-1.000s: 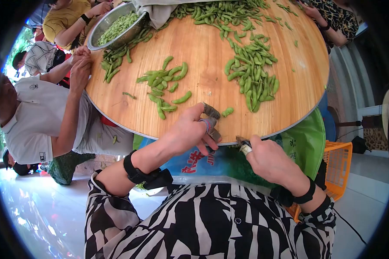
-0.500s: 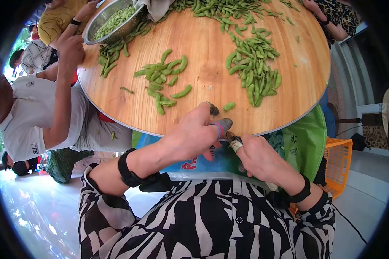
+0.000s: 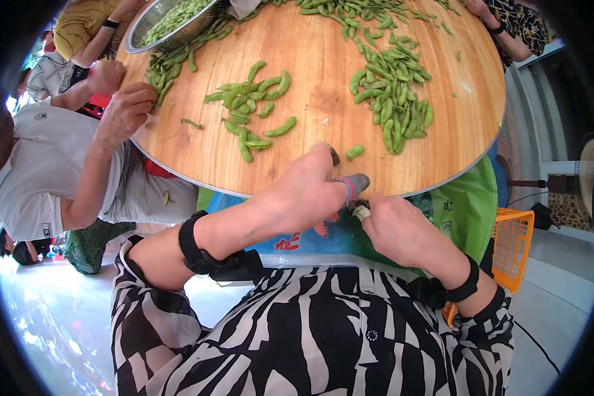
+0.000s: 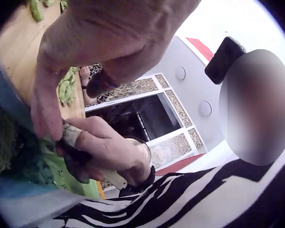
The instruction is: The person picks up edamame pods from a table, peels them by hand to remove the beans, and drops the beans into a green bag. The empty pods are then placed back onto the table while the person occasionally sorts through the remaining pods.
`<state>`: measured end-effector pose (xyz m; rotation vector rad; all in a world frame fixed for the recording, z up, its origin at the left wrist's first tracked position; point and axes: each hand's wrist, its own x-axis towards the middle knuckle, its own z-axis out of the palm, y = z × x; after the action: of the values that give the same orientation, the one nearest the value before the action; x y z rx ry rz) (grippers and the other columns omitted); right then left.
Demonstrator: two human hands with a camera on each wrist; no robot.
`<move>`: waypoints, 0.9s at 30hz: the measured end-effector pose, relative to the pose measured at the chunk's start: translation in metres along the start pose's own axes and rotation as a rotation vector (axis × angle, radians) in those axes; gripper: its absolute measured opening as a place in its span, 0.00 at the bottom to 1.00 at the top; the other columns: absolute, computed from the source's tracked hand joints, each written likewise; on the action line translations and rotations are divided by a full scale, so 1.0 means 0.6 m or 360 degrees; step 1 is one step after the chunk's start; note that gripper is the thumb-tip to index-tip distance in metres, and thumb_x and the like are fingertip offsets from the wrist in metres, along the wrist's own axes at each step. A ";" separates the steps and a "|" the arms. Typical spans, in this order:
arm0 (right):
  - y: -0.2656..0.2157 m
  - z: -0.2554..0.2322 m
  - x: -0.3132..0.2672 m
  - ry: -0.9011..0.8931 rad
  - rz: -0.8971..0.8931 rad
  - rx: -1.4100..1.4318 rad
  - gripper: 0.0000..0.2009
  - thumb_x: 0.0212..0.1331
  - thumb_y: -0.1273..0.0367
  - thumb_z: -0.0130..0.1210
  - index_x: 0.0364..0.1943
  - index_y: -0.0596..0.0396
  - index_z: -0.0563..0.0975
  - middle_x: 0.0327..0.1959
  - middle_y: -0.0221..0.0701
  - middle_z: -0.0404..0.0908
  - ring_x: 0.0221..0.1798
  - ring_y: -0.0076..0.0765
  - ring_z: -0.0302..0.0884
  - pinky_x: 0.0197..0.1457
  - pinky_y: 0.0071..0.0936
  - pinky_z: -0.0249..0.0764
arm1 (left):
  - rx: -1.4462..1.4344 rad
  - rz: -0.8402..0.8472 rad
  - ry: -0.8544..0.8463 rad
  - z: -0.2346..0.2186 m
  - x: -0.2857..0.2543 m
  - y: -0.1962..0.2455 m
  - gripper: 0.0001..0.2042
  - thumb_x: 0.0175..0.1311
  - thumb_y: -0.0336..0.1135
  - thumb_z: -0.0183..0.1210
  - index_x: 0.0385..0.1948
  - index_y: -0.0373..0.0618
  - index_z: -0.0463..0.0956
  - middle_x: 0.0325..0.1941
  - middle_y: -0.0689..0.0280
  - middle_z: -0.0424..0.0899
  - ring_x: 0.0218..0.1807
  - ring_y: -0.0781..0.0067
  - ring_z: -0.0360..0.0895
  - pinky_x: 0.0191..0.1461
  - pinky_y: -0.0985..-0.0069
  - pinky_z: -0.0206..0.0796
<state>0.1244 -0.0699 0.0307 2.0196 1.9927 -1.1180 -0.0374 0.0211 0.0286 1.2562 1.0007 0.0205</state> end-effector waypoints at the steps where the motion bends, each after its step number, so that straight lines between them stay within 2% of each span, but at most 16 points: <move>1: 0.000 0.001 0.000 0.0030 0.0001 -0.0003 0.11 0.57 0.69 0.50 0.30 0.68 0.74 0.26 0.57 0.78 0.37 0.63 0.79 0.42 0.49 0.75 | 0.0006 -0.0001 0.0003 0.000 0.000 -0.001 0.27 0.64 0.44 0.59 0.45 0.26 0.58 0.35 0.48 0.76 0.29 0.61 0.83 0.18 0.74 0.72; 7: -0.002 -0.006 -0.005 -0.0014 -0.0045 -0.0060 0.11 0.56 0.68 0.50 0.31 0.67 0.73 0.29 0.56 0.79 0.37 0.62 0.79 0.43 0.50 0.75 | -0.0036 -0.0038 -0.0014 -0.005 0.003 -0.009 0.26 0.65 0.42 0.58 0.47 0.24 0.57 0.36 0.46 0.77 0.30 0.60 0.83 0.18 0.74 0.72; 10: 0.004 -0.001 -0.002 -0.0016 0.0001 -0.0090 0.12 0.57 0.68 0.50 0.32 0.67 0.73 0.29 0.57 0.79 0.38 0.62 0.79 0.43 0.50 0.75 | 0.0014 -0.0038 -0.0025 -0.014 0.000 -0.009 0.24 0.65 0.37 0.56 0.48 0.24 0.57 0.36 0.45 0.77 0.30 0.59 0.83 0.18 0.73 0.73; 14: 0.015 -0.004 -0.008 0.0010 -0.0076 -0.0060 0.12 0.57 0.68 0.49 0.33 0.68 0.72 0.28 0.58 0.78 0.37 0.63 0.79 0.43 0.51 0.74 | -0.0102 0.0005 0.0042 -0.021 -0.006 -0.007 0.19 0.65 0.32 0.52 0.49 0.25 0.58 0.37 0.46 0.77 0.29 0.59 0.84 0.18 0.73 0.74; 17: 0.028 -0.007 -0.019 -0.0124 0.0014 0.0027 0.13 0.58 0.67 0.48 0.34 0.68 0.71 0.27 0.58 0.78 0.36 0.64 0.78 0.42 0.52 0.73 | -0.0220 0.0015 0.0073 -0.029 -0.003 -0.008 0.17 0.66 0.31 0.50 0.48 0.26 0.59 0.36 0.47 0.77 0.29 0.58 0.84 0.18 0.73 0.74; 19: 0.036 0.002 -0.017 0.0057 -0.0077 0.0212 0.12 0.58 0.67 0.48 0.34 0.68 0.69 0.25 0.57 0.77 0.34 0.65 0.77 0.40 0.52 0.72 | -0.0224 0.0036 0.0063 -0.029 -0.002 -0.004 0.16 0.66 0.31 0.50 0.46 0.27 0.61 0.36 0.48 0.77 0.29 0.58 0.84 0.17 0.73 0.74; 21: 0.029 0.014 -0.013 0.0104 -0.0155 0.0321 0.12 0.58 0.68 0.49 0.32 0.68 0.69 0.23 0.58 0.76 0.32 0.66 0.76 0.39 0.52 0.72 | -0.0009 0.0014 0.0025 -0.020 -0.006 -0.001 0.12 0.66 0.29 0.48 0.44 0.28 0.62 0.34 0.49 0.77 0.30 0.59 0.84 0.17 0.73 0.74; 23: 0.028 0.026 -0.005 0.0172 -0.0176 0.0416 0.12 0.58 0.69 0.48 0.31 0.70 0.69 0.22 0.58 0.75 0.32 0.66 0.76 0.38 0.53 0.71 | 0.0021 0.0012 0.0035 -0.013 -0.009 -0.007 0.11 0.65 0.29 0.47 0.43 0.29 0.61 0.33 0.50 0.77 0.30 0.59 0.84 0.17 0.73 0.74; 24: 0.033 0.032 -0.001 0.0296 -0.0358 0.0380 0.12 0.62 0.69 0.44 0.32 0.70 0.66 0.19 0.52 0.74 0.23 0.59 0.75 0.29 0.46 0.70 | 0.0047 0.0022 0.0046 -0.012 -0.009 -0.009 0.11 0.65 0.29 0.46 0.42 0.29 0.61 0.32 0.51 0.77 0.31 0.59 0.84 0.18 0.73 0.74; 25: 0.034 0.032 -0.002 0.0291 -0.0362 0.0385 0.12 0.62 0.69 0.44 0.32 0.70 0.66 0.19 0.52 0.74 0.23 0.59 0.75 0.29 0.46 0.70 | 0.0047 0.0015 0.0049 -0.013 -0.009 -0.008 0.11 0.65 0.29 0.46 0.42 0.29 0.61 0.32 0.51 0.77 0.31 0.59 0.84 0.18 0.73 0.74; 27: 0.024 0.019 -0.005 0.0029 -0.0060 0.0579 0.13 0.58 0.69 0.47 0.29 0.72 0.70 0.24 0.60 0.74 0.34 0.68 0.75 0.39 0.52 0.71 | -0.0014 -0.0081 0.0021 -0.016 -0.008 -0.005 0.12 0.64 0.29 0.47 0.42 0.30 0.59 0.32 0.50 0.76 0.32 0.59 0.84 0.18 0.73 0.74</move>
<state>0.1327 -0.0806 0.0184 2.1638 1.9590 -1.5748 -0.0479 0.0249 0.0295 1.2236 1.0425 -0.0062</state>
